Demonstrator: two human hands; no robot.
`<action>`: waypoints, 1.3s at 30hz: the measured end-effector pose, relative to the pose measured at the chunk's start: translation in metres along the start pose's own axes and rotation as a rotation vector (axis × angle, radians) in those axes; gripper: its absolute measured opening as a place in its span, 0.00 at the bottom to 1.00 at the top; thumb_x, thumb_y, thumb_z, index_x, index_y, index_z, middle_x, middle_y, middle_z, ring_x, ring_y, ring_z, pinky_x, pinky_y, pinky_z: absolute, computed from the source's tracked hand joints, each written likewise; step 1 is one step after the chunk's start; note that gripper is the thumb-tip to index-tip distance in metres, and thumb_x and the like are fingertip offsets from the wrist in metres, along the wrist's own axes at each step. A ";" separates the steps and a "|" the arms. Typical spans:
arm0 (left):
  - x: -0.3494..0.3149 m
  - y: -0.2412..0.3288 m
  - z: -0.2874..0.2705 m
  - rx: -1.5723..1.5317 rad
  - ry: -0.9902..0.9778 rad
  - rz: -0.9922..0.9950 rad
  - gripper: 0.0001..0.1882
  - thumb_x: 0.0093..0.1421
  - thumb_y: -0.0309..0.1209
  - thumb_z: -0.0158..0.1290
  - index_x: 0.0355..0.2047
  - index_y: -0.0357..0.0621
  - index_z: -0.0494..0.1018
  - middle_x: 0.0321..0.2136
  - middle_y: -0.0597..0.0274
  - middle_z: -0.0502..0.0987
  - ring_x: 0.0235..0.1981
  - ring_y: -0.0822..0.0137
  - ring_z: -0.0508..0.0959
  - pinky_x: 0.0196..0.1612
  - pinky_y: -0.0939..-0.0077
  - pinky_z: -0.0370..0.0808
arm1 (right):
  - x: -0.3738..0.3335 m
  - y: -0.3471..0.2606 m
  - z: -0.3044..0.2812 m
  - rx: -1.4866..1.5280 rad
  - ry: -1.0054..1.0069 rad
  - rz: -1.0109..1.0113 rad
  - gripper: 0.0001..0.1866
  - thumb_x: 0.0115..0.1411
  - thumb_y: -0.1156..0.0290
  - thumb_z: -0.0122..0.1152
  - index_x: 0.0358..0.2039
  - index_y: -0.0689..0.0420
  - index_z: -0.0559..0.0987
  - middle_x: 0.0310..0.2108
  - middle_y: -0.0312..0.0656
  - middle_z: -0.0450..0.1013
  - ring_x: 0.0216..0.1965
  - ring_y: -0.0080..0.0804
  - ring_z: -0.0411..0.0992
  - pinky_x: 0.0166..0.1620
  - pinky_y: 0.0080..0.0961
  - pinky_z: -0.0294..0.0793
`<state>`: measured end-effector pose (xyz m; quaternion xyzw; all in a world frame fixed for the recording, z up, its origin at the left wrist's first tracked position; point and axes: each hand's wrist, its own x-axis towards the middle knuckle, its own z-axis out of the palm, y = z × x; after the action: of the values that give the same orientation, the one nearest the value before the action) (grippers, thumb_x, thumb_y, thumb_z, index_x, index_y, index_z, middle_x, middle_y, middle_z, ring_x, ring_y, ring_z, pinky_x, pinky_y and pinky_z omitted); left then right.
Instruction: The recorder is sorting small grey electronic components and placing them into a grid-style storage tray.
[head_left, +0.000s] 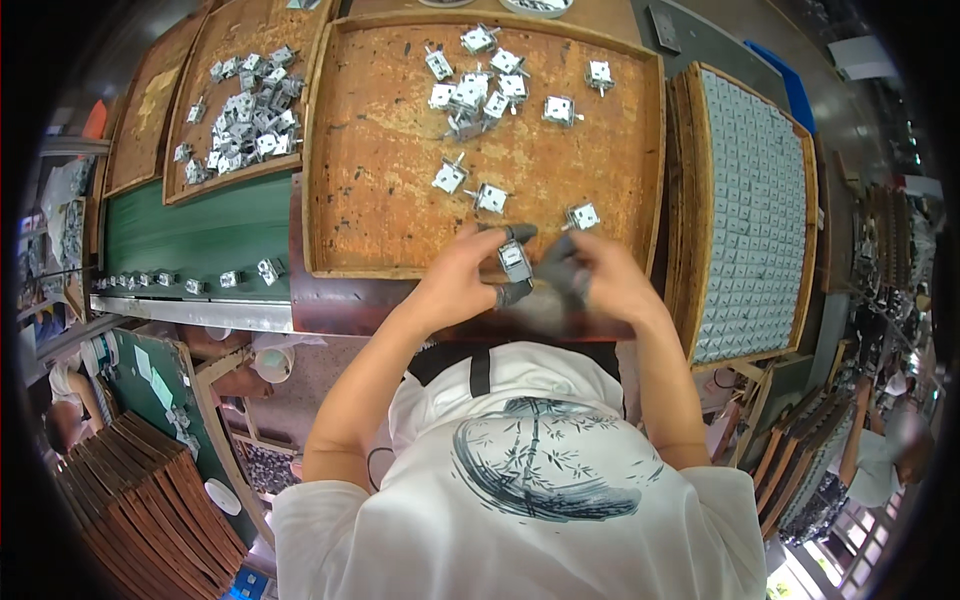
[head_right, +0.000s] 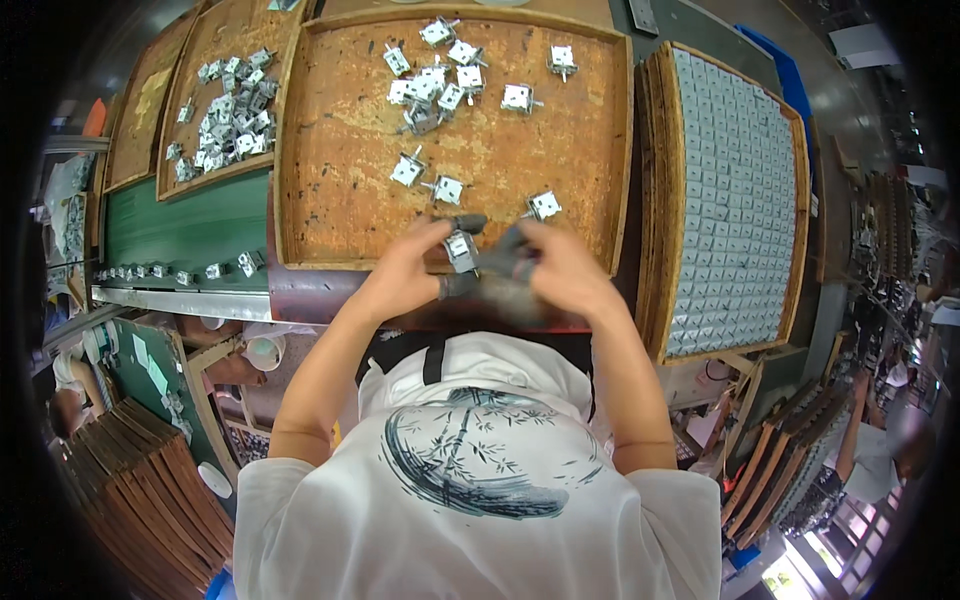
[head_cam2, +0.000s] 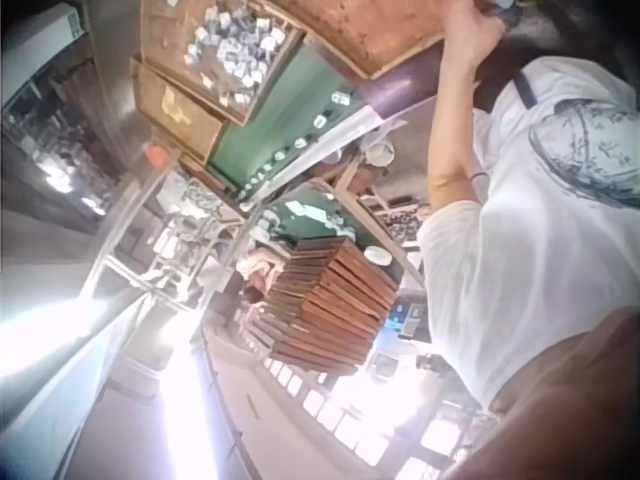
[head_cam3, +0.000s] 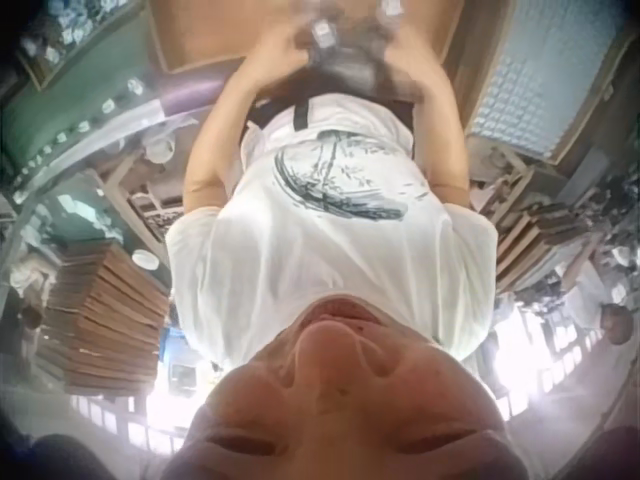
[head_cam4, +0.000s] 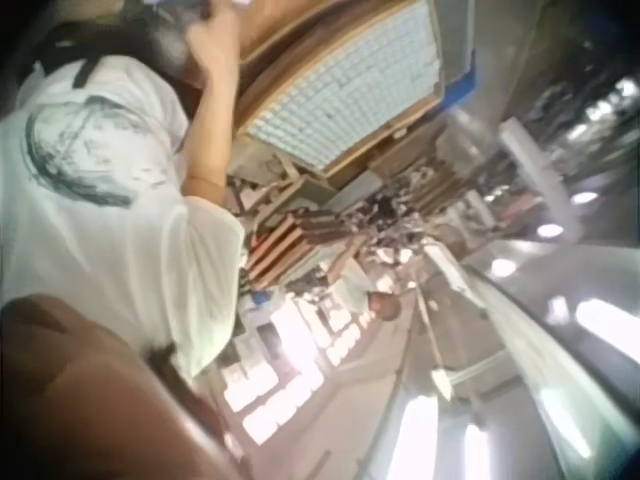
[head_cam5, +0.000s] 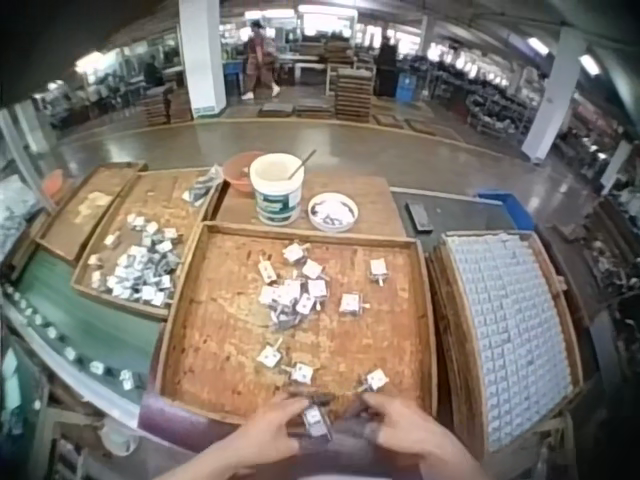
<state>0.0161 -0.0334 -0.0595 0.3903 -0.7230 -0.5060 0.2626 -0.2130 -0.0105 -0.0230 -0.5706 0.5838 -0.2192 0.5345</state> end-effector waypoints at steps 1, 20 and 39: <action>0.003 -0.012 0.003 -0.163 -0.119 -0.201 0.30 0.50 0.24 0.63 0.56 0.41 0.71 0.43 0.54 0.77 0.45 0.65 0.76 0.50 0.71 0.75 | 0.002 0.007 -0.010 -0.206 0.110 0.112 0.16 0.54 0.62 0.64 0.34 0.63 0.79 0.27 0.53 0.76 0.31 0.45 0.77 0.36 0.34 0.73; 0.033 -0.018 0.059 -0.181 0.023 -0.144 0.33 0.48 0.18 0.59 0.57 0.41 0.67 0.41 0.57 0.68 0.41 0.64 0.75 0.38 0.73 0.75 | -0.014 0.042 -0.055 0.173 0.592 0.029 0.07 0.60 0.76 0.58 0.38 0.61 0.81 0.29 0.33 0.77 0.31 0.17 0.70 0.35 0.17 0.68; 0.099 0.021 0.158 0.064 -0.183 -0.087 0.23 0.50 0.28 0.60 0.46 0.40 0.66 0.38 0.39 0.75 0.42 0.39 0.75 0.43 0.54 0.73 | -0.122 0.055 -0.139 0.175 0.816 0.003 0.08 0.60 0.79 0.57 0.39 0.64 0.81 0.33 0.36 0.78 0.33 0.20 0.73 0.39 0.19 0.71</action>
<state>-0.1683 -0.0284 -0.0964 0.3817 -0.7421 -0.5270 0.1605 -0.3858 0.0638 0.0212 -0.3887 0.7276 -0.4752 0.3060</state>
